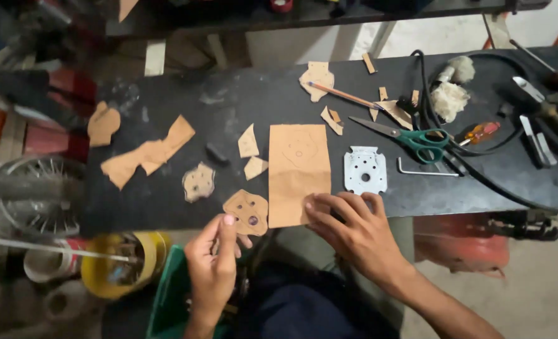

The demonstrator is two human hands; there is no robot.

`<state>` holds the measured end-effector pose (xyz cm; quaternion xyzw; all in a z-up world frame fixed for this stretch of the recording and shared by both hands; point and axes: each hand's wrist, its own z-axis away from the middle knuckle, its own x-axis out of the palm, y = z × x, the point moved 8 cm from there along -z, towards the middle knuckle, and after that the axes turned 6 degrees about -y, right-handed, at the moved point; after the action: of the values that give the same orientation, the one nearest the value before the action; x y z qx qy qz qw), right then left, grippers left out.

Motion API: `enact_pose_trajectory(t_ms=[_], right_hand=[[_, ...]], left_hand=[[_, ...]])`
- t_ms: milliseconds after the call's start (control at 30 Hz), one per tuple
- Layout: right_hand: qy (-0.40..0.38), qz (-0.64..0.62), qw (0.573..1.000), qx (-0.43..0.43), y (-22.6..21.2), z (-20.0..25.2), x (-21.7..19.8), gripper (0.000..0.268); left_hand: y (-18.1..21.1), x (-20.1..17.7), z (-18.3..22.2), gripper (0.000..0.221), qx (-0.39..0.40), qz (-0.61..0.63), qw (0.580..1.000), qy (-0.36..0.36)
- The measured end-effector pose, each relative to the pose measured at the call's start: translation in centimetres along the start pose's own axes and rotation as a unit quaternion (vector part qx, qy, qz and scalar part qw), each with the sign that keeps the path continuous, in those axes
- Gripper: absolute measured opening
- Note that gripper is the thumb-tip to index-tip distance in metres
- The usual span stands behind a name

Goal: Tracing a template onto gasket material and cutting it out with scissors to create a custom gasket.

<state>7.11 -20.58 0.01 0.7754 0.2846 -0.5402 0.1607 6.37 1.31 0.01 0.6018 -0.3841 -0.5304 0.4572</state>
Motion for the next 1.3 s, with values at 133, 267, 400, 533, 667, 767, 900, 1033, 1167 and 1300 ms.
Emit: enact_pose_trajectory(t_ms=[133, 267, 400, 533, 667, 767, 900, 1033, 1167, 1300], right_hand=[[0.012, -0.073, 0.996, -0.053, 0.6, 0.8, -0.4, 0.026], [0.068, -0.191, 0.979, -0.017, 3.2, 0.7, -2.6, 0.015], [0.182, -0.178, 0.967, 0.020, 5.1, -0.9, -5.7, 0.021], [0.319, -0.138, 0.938, -0.021, 2.9, -3.5, -9.6, 0.024], [0.404, -0.079, 0.908, -0.081, -1.5, -7.4, -9.7, 0.027], [0.308, -0.117, 0.937, -0.113, -3.7, -9.7, -5.7, 0.026], [0.041, -0.096, 0.989, -0.103, -5.5, -11.6, 3.5, 0.042], [0.089, -0.106, 0.988, -0.065, -6.6, -14.1, 3.1, 0.043], [0.206, -0.116, 0.971, -0.043, -7.9, -16.2, -0.9, 0.028], [0.042, -0.144, 0.986, -0.070, -8.3, -17.3, 3.9, 0.025]], left_hand=[[-0.7, 0.1, 3.5, 0.043, -0.023, 0.024, 0.998, 0.062], [-0.1, -0.4, 6.6, 0.045, -0.043, 0.041, 0.992, 0.110], [-0.7, -1.0, 7.9, 0.044, -0.075, 0.067, 0.985, 0.142], [-1.1, -1.6, 8.1, 0.043, -0.072, 0.101, 0.980, 0.154], [-2.1, -3.4, 7.2, 0.041, -0.065, 0.130, 0.976, 0.160], [-2.6, -5.7, 6.2, 0.045, -0.064, 0.119, 0.977, 0.163], [-4.6, -7.6, 4.5, 0.042, -0.080, 0.140, 0.976, 0.148], [-5.6, -8.7, 3.4, 0.044, -0.094, 0.135, 0.978, 0.130], [-7.5, -9.4, 4.1, 0.045, -0.135, 0.143, 0.968, 0.155], [-7.5, -8.7, 4.5, 0.045, -0.105, 0.123, 0.976, 0.146]])
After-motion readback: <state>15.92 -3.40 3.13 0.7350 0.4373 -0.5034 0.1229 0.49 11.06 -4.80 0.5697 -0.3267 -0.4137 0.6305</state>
